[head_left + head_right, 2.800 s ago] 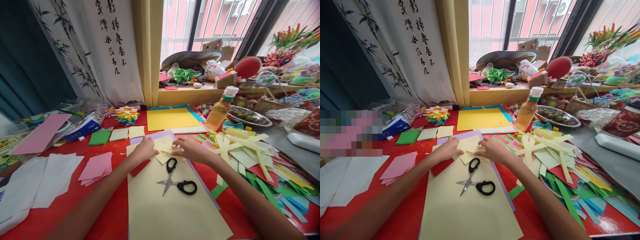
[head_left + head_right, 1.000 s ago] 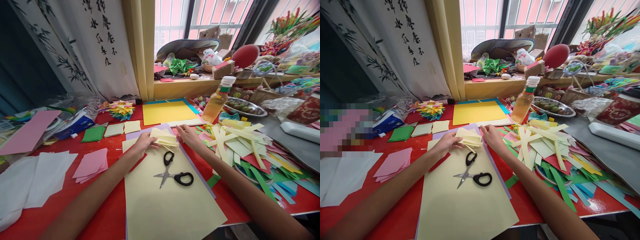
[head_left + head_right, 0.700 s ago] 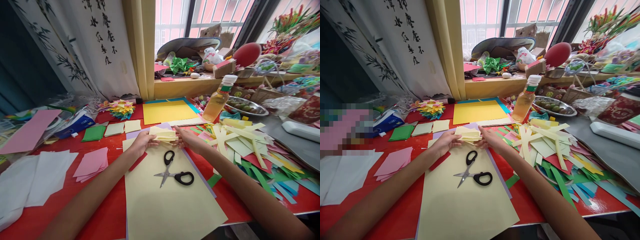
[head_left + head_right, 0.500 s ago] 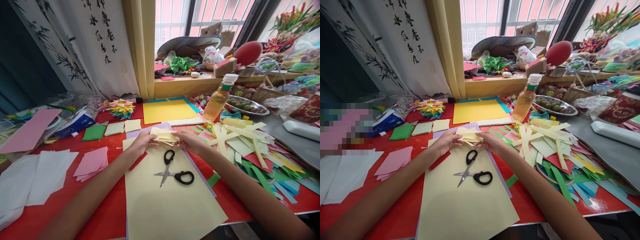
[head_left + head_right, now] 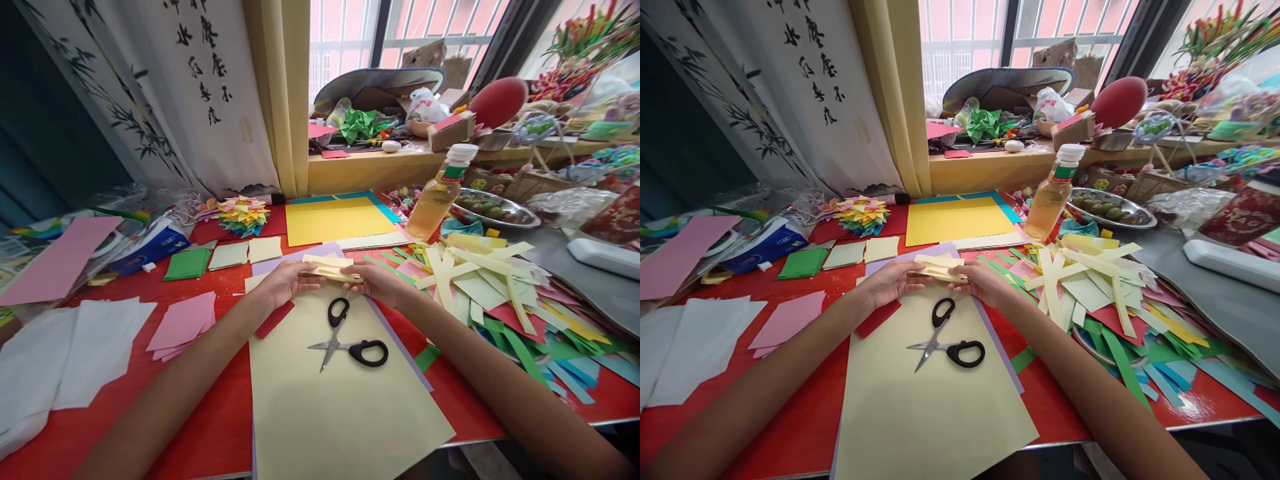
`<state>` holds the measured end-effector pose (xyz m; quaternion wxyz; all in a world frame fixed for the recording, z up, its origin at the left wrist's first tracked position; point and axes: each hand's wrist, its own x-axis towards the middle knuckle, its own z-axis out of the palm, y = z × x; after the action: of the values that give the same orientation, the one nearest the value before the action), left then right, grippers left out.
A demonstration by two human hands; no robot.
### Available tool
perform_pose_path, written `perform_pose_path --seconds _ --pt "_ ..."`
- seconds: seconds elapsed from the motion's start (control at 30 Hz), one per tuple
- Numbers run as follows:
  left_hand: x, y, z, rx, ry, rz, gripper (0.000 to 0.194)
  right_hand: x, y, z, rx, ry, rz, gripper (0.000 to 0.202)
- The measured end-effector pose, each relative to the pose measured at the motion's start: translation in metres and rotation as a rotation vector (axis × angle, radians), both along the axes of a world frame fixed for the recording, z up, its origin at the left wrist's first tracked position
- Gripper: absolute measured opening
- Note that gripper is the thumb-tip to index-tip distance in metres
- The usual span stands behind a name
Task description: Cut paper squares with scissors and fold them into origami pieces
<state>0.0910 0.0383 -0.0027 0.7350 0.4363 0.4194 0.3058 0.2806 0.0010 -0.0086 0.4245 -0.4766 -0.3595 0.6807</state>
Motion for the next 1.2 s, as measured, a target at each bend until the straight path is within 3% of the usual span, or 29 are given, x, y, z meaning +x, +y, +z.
perform_pose_path --seconds 0.47,0.7,1.0,1.07,1.2 --pt "0.006 -0.005 -0.002 0.038 0.0 -0.043 0.029 -0.002 0.001 -0.002 -0.004 0.079 -0.125 0.009" --pt "0.008 -0.007 -0.012 0.157 0.049 0.078 0.024 -0.003 0.001 -0.003 0.011 0.112 -0.154 0.009" --pt "0.0 0.0 0.0 0.46 0.269 0.301 0.012 -0.004 0.003 -0.008 0.031 0.111 -0.27 0.01" --pt "0.003 -0.001 -0.002 0.556 0.345 0.257 0.01 -0.004 0.003 -0.009 0.033 0.12 -0.27 0.011" --pt "0.013 -0.01 -0.009 0.722 0.415 0.01 0.014 -0.007 0.001 -0.009 0.046 0.161 -0.226 0.015"
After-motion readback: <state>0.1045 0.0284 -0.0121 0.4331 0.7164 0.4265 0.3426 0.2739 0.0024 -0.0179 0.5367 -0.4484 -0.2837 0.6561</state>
